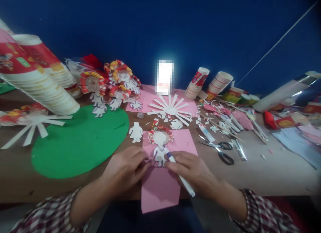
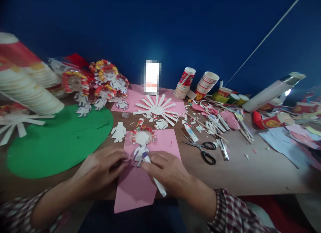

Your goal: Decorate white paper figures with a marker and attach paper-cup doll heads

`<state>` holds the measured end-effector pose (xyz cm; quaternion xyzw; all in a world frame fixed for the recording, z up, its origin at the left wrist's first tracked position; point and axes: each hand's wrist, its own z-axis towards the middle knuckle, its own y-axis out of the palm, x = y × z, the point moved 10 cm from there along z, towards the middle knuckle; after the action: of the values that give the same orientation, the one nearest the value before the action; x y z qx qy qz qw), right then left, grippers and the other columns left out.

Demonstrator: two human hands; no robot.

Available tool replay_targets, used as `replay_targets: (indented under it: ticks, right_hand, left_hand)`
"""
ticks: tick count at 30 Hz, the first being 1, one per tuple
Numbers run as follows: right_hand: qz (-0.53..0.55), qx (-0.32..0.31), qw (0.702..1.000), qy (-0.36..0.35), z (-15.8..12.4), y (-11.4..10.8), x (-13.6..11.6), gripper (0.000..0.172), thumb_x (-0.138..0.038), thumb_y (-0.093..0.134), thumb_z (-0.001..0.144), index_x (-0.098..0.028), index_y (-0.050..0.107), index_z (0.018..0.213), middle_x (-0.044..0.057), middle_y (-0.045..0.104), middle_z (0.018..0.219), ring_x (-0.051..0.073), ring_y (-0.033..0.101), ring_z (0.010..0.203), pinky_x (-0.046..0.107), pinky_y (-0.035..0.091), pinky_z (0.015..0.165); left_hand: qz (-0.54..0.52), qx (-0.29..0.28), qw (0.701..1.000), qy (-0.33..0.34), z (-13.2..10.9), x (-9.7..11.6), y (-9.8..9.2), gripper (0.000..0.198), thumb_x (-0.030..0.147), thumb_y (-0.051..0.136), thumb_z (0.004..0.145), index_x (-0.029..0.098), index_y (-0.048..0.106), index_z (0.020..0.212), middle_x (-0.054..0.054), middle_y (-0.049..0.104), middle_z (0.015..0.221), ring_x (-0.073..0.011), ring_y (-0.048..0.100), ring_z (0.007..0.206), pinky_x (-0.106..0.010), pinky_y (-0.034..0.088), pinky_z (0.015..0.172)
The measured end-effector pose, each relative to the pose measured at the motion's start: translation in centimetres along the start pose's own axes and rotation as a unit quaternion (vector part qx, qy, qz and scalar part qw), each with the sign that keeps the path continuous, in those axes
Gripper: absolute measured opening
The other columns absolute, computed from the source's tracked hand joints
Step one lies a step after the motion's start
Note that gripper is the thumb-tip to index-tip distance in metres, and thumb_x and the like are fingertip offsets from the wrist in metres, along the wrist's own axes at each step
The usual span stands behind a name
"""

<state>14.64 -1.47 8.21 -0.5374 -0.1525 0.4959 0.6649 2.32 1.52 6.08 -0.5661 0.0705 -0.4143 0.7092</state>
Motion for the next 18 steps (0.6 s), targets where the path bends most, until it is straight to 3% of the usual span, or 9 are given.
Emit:
replay_targets:
  ticks: [3,9,14,18]
  right_hand:
    - [-0.042,-0.076,0.995,-0.05,0.0,2.3,-1.1,0.026,-0.014,0.052,0.089,-0.015,0.059,0.115,0.014,0.07,0.106,0.024,0.063,0.107,0.041,0.051,0.096]
    - [-0.086,-0.113,0.989,-0.051,-0.9,3.3,-0.5,0.027,-0.015,0.053,0.088,-0.015,0.059,0.115,0.015,0.069,0.107,0.024,0.062,0.108,0.043,0.047,0.099]
    - [-0.081,-0.113,0.989,-0.05,-1.0,3.2,-0.2,0.03,-0.018,0.056,0.086,-0.014,0.059,0.115,0.014,0.069,0.108,0.026,0.062,0.106,0.043,0.046,0.099]
    - [-0.072,-0.074,0.994,-0.047,-1.0,2.7,-0.3,0.03,-0.018,0.056,0.086,-0.016,0.059,0.116,0.012,0.07,0.108,0.025,0.063,0.105,0.042,0.048,0.098]
  left_hand:
    - [0.025,-0.012,0.999,0.029,-1.4,0.5,0.7,0.019,0.028,0.056,0.09,0.018,0.064,0.104,-0.007,0.068,0.102,-0.0225,0.061,0.094,-0.037,0.052,0.081]
    - [0.039,-0.009,0.998,0.041,-1.9,0.4,1.1,0.024,0.028,0.058,0.089,0.018,0.064,0.11,-0.008,0.069,0.107,-0.024,0.062,0.101,-0.043,0.052,0.09]
    - [0.047,0.008,0.998,0.047,-1.7,0.8,0.6,0.024,0.028,0.059,0.088,0.018,0.065,0.109,-0.008,0.069,0.104,-0.023,0.063,0.098,-0.04,0.053,0.086]
    - [0.065,0.024,0.996,0.059,-1.0,1.4,-0.3,0.021,0.029,0.057,0.089,0.017,0.064,0.105,-0.009,0.068,0.099,-0.0226,0.063,0.092,-0.038,0.054,0.08]
